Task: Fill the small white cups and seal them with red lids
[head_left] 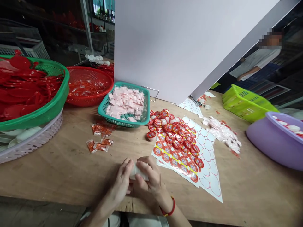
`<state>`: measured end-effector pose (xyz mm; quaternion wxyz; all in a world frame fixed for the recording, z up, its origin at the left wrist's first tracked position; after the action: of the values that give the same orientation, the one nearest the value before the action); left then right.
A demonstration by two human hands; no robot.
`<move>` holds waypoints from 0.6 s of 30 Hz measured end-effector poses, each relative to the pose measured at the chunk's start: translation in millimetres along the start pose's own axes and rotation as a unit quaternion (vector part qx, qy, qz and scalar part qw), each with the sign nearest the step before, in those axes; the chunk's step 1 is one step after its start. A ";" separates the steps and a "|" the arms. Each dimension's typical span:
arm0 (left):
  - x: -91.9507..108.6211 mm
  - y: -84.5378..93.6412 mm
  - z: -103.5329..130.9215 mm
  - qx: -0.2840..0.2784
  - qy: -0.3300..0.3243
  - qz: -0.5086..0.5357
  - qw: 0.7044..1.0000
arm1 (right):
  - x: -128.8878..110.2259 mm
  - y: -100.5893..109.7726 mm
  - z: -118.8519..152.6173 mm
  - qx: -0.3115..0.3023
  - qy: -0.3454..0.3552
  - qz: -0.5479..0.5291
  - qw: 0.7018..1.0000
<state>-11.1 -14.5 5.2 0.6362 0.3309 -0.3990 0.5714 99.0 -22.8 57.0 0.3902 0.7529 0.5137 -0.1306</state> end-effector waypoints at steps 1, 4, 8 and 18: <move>-0.4 -1.7 0.0 -0.008 0.011 -0.002 1.000 | -0.1 -0.2 0.3 -0.003 -0.007 0.005 1.000; 2.1 -4.8 -1.9 -0.008 -0.002 -0.003 1.000 | -0.5 -1.0 0.3 -0.022 -0.033 0.021 0.999; 1.3 -0.5 -3.9 0.059 -0.011 0.003 0.998 | -9.1 3.4 -3.5 -0.037 0.030 0.073 0.996; 2.8 7.0 19.2 -0.022 0.074 0.054 0.996 | -42.9 15.3 -11.3 -0.044 0.147 0.086 0.984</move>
<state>-20.5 -29.1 16.4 0.6392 0.2517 -0.3808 0.6189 91.3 -46.0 97.1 0.3536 0.7873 0.5037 0.0382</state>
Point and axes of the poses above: each hand's wrist, its own z-axis away from the middle knuckle, its own y-axis out of the back of the hand, x = y × z, the point moved 5 cm from there along -z, towards the middle knuckle, and after that the axes turned 6 degrees about -z, right-handed, at the moved point
